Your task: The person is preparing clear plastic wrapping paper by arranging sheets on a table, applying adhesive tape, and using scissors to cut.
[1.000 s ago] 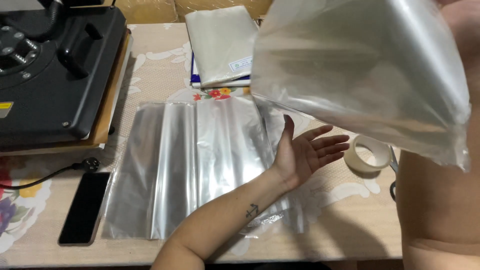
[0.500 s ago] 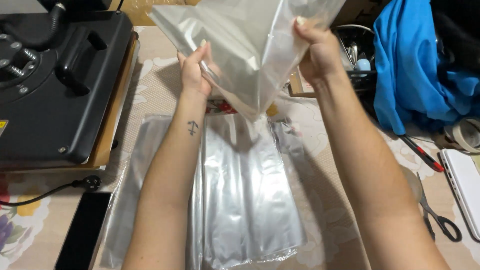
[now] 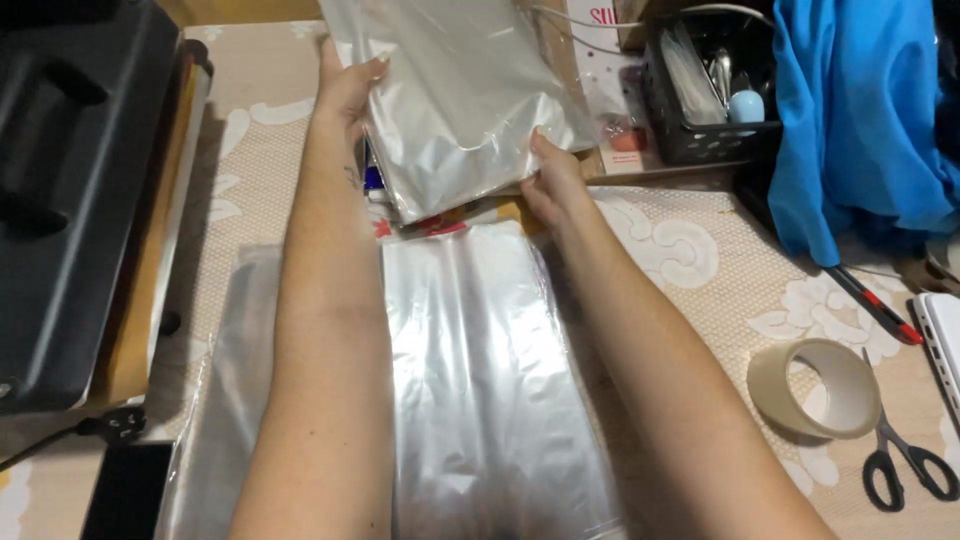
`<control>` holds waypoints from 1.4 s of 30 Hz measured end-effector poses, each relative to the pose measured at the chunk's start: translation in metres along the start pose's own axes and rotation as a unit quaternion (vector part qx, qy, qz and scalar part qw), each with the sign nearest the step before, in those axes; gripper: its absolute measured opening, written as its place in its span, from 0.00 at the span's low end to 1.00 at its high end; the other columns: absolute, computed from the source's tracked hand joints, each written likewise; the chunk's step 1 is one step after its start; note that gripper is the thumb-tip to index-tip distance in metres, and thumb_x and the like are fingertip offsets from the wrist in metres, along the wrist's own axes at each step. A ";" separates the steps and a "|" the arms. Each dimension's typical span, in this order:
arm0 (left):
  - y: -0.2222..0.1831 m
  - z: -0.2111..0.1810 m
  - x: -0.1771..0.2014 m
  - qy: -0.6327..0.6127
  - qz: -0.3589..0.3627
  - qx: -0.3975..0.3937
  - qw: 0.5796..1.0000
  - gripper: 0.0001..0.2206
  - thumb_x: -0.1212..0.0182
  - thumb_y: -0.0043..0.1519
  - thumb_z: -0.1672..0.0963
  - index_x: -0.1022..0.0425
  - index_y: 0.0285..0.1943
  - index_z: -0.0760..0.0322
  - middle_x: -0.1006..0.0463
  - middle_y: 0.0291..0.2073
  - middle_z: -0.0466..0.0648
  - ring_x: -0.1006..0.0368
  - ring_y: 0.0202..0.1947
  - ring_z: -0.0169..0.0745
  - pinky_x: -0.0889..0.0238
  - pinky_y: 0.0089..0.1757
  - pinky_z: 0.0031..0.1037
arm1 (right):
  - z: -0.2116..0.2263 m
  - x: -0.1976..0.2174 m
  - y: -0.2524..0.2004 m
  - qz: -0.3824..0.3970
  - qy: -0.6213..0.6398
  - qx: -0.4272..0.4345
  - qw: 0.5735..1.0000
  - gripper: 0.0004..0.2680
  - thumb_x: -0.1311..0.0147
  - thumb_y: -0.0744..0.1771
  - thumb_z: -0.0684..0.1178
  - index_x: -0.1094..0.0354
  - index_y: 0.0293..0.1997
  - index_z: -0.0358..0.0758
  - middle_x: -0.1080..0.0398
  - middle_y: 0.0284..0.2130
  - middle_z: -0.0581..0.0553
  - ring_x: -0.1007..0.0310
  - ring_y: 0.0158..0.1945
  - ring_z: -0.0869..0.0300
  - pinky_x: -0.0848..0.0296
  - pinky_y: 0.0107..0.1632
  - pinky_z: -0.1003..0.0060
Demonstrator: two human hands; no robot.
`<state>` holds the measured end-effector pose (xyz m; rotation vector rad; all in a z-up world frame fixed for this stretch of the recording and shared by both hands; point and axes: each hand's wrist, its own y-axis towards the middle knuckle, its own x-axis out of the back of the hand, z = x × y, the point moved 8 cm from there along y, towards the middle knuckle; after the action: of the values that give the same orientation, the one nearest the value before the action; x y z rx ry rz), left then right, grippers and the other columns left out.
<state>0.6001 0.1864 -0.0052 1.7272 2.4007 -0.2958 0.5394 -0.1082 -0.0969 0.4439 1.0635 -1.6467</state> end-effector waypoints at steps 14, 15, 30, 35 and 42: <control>-0.056 0.015 0.021 0.232 0.094 0.176 0.952 0.10 0.44 0.62 0.61 0.34 0.51 0.60 0.22 0.40 0.45 0.24 0.32 0.31 0.31 0.27 0.22 | 0.003 -0.052 -0.023 -0.046 0.001 0.013 0.999 0.18 0.45 0.63 0.49 0.34 0.57 0.33 0.25 0.50 0.34 0.24 0.51 0.43 0.22 0.54 0.41; -0.055 0.012 0.024 0.289 0.056 0.168 0.941 0.11 0.43 0.61 0.62 0.38 0.48 0.56 0.25 0.42 0.44 0.30 0.28 0.28 0.43 0.20 0.18 | 0.011 -0.058 -0.046 -0.040 -0.059 -0.010 0.997 0.23 0.45 0.61 0.57 0.35 0.60 0.38 0.25 0.52 0.36 0.23 0.53 0.45 0.21 0.52 0.42; -0.041 0.021 0.021 0.487 -0.020 0.079 0.870 0.43 0.33 0.62 0.51 0.64 0.78 0.62 0.45 0.73 0.54 0.46 0.71 0.53 0.46 0.65 0.37 | 0.157 0.007 0.002 -0.207 -0.478 0.350 0.778 0.21 0.69 0.57 0.31 0.31 0.43 0.49 0.23 0.31 0.55 0.24 0.39 0.65 0.26 0.45 0.73; -0.090 0.008 0.001 0.588 0.058 0.043 0.805 0.40 0.47 0.68 0.43 0.66 0.79 0.63 0.63 0.74 0.58 0.58 0.72 0.63 0.58 0.66 0.50 | 0.135 -0.013 -0.044 -0.119 -0.674 0.335 0.647 0.23 0.49 0.64 0.38 0.52 0.66 0.40 0.44 0.58 0.40 0.41 0.62 0.46 0.39 0.62 0.55; -0.293 -0.010 0.008 0.751 0.248 -0.124 0.599 0.36 0.48 0.64 0.42 0.43 0.75 0.67 0.45 0.71 0.67 0.56 0.73 0.71 0.58 0.63 0.61 | 0.043 -0.013 -0.240 0.227 -0.846 0.231 0.423 0.31 0.38 0.63 0.51 0.49 0.71 0.27 0.51 0.68 0.22 0.53 0.70 0.29 0.46 0.68 0.38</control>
<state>0.3198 0.1054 0.0209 2.8093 1.9075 2.2821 0.3360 -0.1293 0.0360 -0.6222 -1.0334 -0.9556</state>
